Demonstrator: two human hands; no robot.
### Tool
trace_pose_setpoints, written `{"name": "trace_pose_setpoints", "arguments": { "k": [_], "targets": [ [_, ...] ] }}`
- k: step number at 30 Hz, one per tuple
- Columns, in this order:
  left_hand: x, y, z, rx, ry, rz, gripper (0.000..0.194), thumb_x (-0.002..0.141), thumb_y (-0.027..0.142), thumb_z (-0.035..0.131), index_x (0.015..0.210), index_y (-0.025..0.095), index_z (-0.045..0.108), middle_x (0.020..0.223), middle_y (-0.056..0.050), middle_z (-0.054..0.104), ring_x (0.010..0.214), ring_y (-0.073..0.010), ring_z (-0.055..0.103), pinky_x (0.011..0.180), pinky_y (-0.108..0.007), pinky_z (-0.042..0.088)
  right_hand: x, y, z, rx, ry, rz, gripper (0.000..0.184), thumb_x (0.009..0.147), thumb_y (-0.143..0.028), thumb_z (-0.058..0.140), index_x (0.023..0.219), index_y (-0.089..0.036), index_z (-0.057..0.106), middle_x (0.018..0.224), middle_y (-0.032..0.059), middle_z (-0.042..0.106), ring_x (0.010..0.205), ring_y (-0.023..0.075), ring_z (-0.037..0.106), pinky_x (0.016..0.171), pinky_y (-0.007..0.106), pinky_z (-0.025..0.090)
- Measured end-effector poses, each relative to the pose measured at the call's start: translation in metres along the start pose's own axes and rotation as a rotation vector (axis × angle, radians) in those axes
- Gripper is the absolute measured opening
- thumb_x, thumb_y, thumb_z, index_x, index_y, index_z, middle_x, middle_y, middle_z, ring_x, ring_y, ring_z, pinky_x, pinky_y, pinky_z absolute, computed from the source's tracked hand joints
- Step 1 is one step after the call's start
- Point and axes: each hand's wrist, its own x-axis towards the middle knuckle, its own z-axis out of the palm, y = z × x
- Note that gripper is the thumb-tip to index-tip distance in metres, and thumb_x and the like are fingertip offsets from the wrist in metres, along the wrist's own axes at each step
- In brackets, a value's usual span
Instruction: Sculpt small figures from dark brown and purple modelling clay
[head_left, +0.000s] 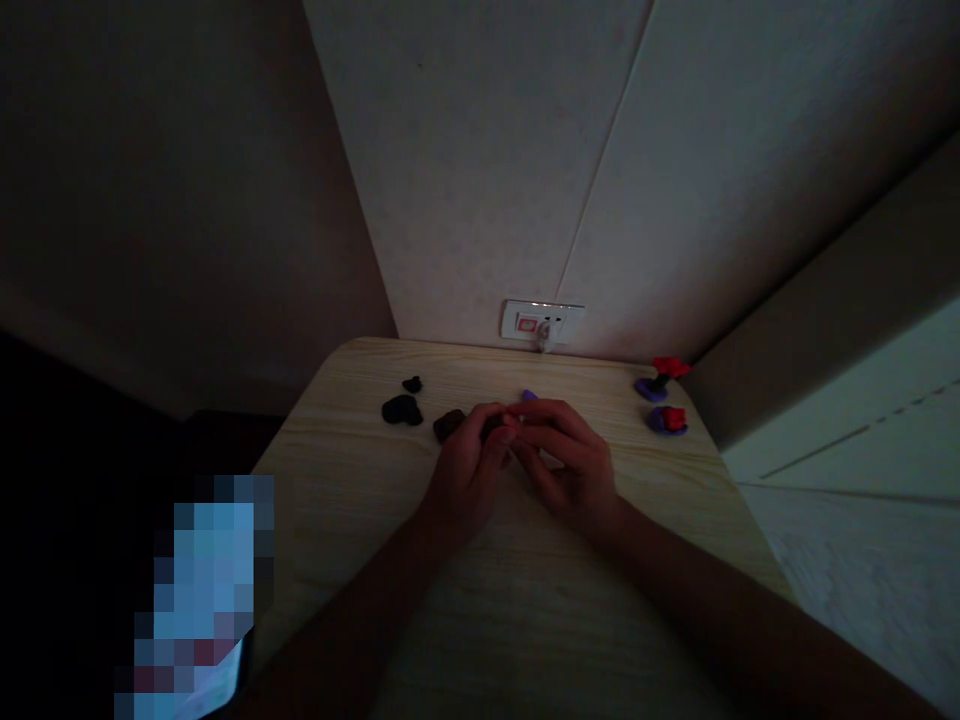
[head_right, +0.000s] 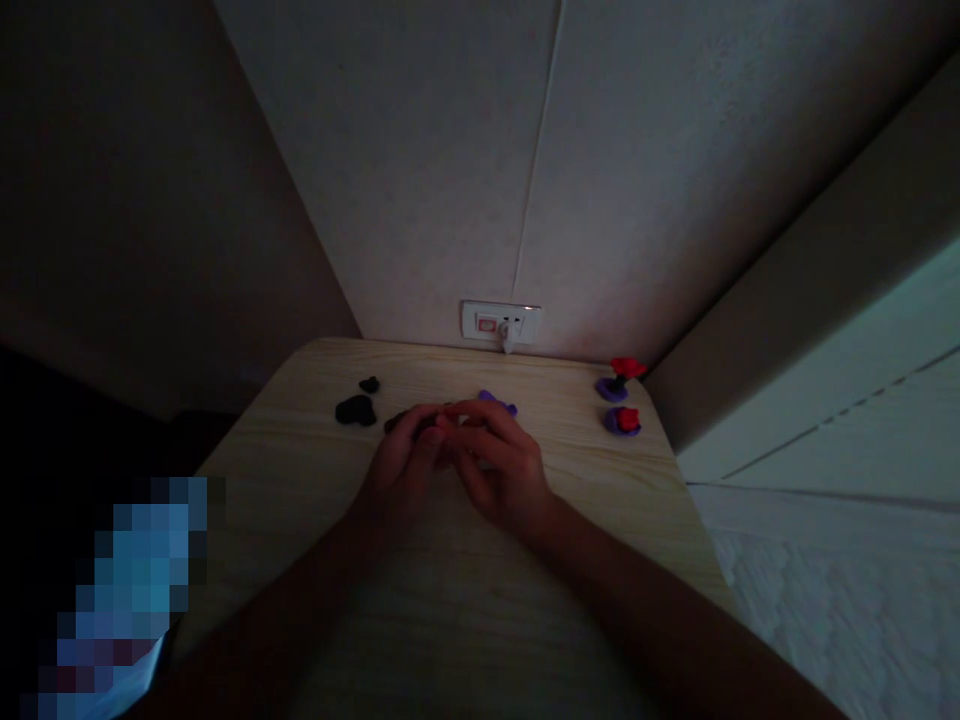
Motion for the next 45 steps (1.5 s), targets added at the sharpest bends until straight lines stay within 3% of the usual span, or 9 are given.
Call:
{"name": "trace_pose_setpoints", "arguments": {
  "k": [6,11,21,24,27,32,38,42,45],
  "targets": [
    [0.0012,-0.0057,0.0021,-0.092,-0.004,-0.019,0.033,0.097,0.048,0.055,0.110,0.018,0.060,0.089,-0.004,0.062,0.076,-0.0159,0.056,0.067,-0.027,0.046,0.0006,0.0018,0.0042,0.039,0.048,0.044,0.030,0.093,-0.013,0.063,0.119,-0.026,0.071,0.113,0.0104,0.066,0.097,0.0194,0.067,0.074,0.032,0.061],
    [0.0016,-0.0090,0.0070,-0.250,0.075,-0.074,0.032,0.092,0.044,0.065,0.111,0.022,0.051,0.094,-0.003,0.060,0.074,-0.0134,0.055,0.064,-0.026,0.045,0.0010,0.0051,0.0060,0.070,0.137,0.135,0.027,0.091,-0.017,0.069,0.117,-0.024,0.071,0.106,0.0085,0.066,0.079,0.0144,0.065,0.060,0.025,0.058],
    [-0.0047,-0.0083,0.0048,-0.271,0.119,-0.136,0.036,0.091,0.053,0.063,0.102,0.021,0.050,0.097,-0.003,0.060,0.079,-0.0129,0.058,0.067,-0.025,0.048,0.0022,-0.0017,0.0037,-0.007,0.053,-0.025,0.022,0.092,-0.010,0.062,0.110,-0.019,0.072,0.108,0.0125,0.067,0.095,0.0199,0.068,0.075,0.033,0.061],
    [-0.0030,-0.0073,0.0037,-0.282,0.099,-0.152,0.036,0.091,0.053,0.064,0.101,0.021,0.052,0.093,-0.002,0.060,0.076,-0.0127,0.057,0.065,-0.025,0.047,0.0013,-0.0017,0.0059,0.002,0.070,0.017,0.019,0.092,-0.012,0.063,0.107,-0.019,0.072,0.105,0.0116,0.067,0.088,0.0184,0.067,0.068,0.030,0.060],
    [0.0010,-0.0080,0.0035,-0.269,0.078,-0.115,0.033,0.092,0.051,0.063,0.098,0.020,0.054,0.085,-0.001,0.058,0.071,-0.0115,0.054,0.062,-0.024,0.044,0.0002,0.0003,0.0073,0.023,0.103,0.080,0.025,0.092,-0.015,0.065,0.117,-0.020,0.068,0.108,0.0106,0.065,0.073,0.0130,0.064,0.060,0.026,0.057],
    [0.0030,-0.0098,0.0046,-0.312,0.026,-0.107,0.030,0.095,0.049,0.059,0.093,0.019,0.054,0.079,0.001,0.054,0.067,-0.0104,0.050,0.060,-0.023,0.042,0.0005,0.0023,0.0048,-0.022,0.056,0.002,0.032,0.094,-0.015,0.063,0.125,-0.022,0.066,0.116,0.0129,0.064,0.100,0.0209,0.067,0.077,0.033,0.061],
    [-0.0017,-0.0074,0.0053,-0.396,0.022,-0.139,0.031,0.095,0.049,0.059,0.088,0.020,0.052,0.077,0.002,0.050,0.064,-0.0092,0.048,0.057,-0.022,0.040,0.0024,-0.0004,0.0038,0.012,0.011,-0.050,0.027,0.093,-0.012,0.062,0.118,-0.021,0.069,0.110,0.0116,0.065,0.098,0.0197,0.066,0.081,0.034,0.060],
    [0.0001,-0.0069,0.0028,-0.406,0.023,-0.163,0.033,0.092,0.051,0.062,0.088,0.019,0.054,0.077,0.001,0.052,0.065,-0.0100,0.049,0.056,-0.022,0.040,0.0002,0.0019,0.0078,0.053,0.004,0.013,0.030,0.094,-0.016,0.063,0.123,-0.020,0.066,0.111,0.0117,0.065,0.096,0.0190,0.066,0.077,0.032,0.060],
    [0.0019,-0.0049,0.0017,-0.460,0.068,-0.220,0.031,0.089,0.047,0.067,0.099,0.021,0.054,0.080,0.002,0.054,0.065,-0.0098,0.052,0.056,-0.021,0.042,-0.0015,0.0038,0.0096,0.090,-0.023,0.065,0.037,0.094,-0.021,0.066,0.131,-0.020,0.062,0.117,0.0132,0.064,0.094,0.0185,0.066,0.072,0.030,0.060]
  ]
}}
